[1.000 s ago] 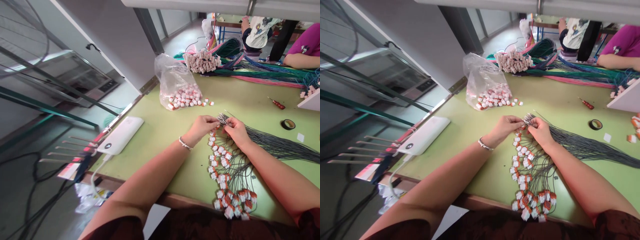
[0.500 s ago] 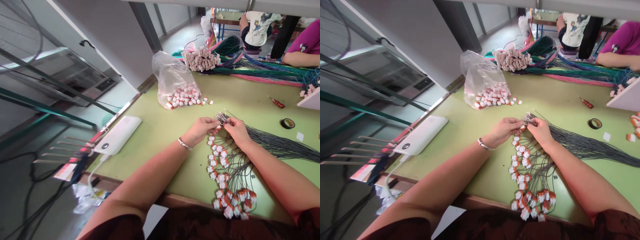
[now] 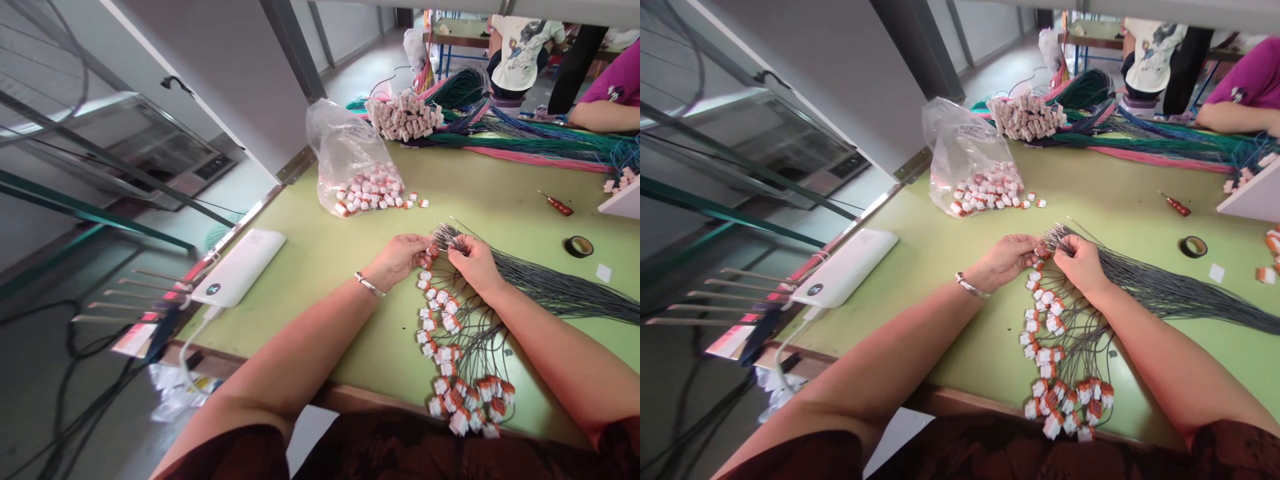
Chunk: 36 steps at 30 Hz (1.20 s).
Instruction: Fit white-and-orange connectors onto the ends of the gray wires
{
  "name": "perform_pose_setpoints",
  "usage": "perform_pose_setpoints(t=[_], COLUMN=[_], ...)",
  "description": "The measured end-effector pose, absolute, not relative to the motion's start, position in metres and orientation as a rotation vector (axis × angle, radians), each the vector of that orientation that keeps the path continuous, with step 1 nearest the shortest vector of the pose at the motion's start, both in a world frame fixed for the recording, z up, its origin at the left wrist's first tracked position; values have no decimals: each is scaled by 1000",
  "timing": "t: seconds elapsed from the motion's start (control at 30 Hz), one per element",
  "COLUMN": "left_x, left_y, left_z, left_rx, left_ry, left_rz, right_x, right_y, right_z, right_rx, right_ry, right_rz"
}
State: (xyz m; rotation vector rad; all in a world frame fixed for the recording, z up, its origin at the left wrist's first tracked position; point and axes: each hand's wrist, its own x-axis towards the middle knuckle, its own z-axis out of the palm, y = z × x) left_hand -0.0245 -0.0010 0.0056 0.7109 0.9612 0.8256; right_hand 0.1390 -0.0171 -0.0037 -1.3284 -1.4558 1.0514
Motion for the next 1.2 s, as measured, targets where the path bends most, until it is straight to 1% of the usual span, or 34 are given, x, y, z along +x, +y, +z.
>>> perform_pose_setpoints(t=[0.23,0.47,0.6,0.7,0.83,1.03,1.2], left_x=[-22,-32,-38,-37,-29,-23,-26], left_y=[-1,-1,-2,-2,-2,-5,-5], left_z=[3,8,12,9,1,-2,1], left_rx=[767,795,942,1078,1060,859,983], left_ry=[1020,925,990,1044,1042,953,945], left_rz=[802,771,741,790,825,927,907], right_x=[139,142,142,141,141,143,144], right_y=[-18,-16,-18,-19,-20,-20,-18], right_z=[-5,-13,-10,-8,-10,-13,-17], right_rx=[-1346,-1427,-1471,-1478,-1451,-1403,-1389], right_ry=[-1522,-1697,-1784,-1818,-1808,-1727,-1689], right_rz=[1030,724,601,558,572,699,813])
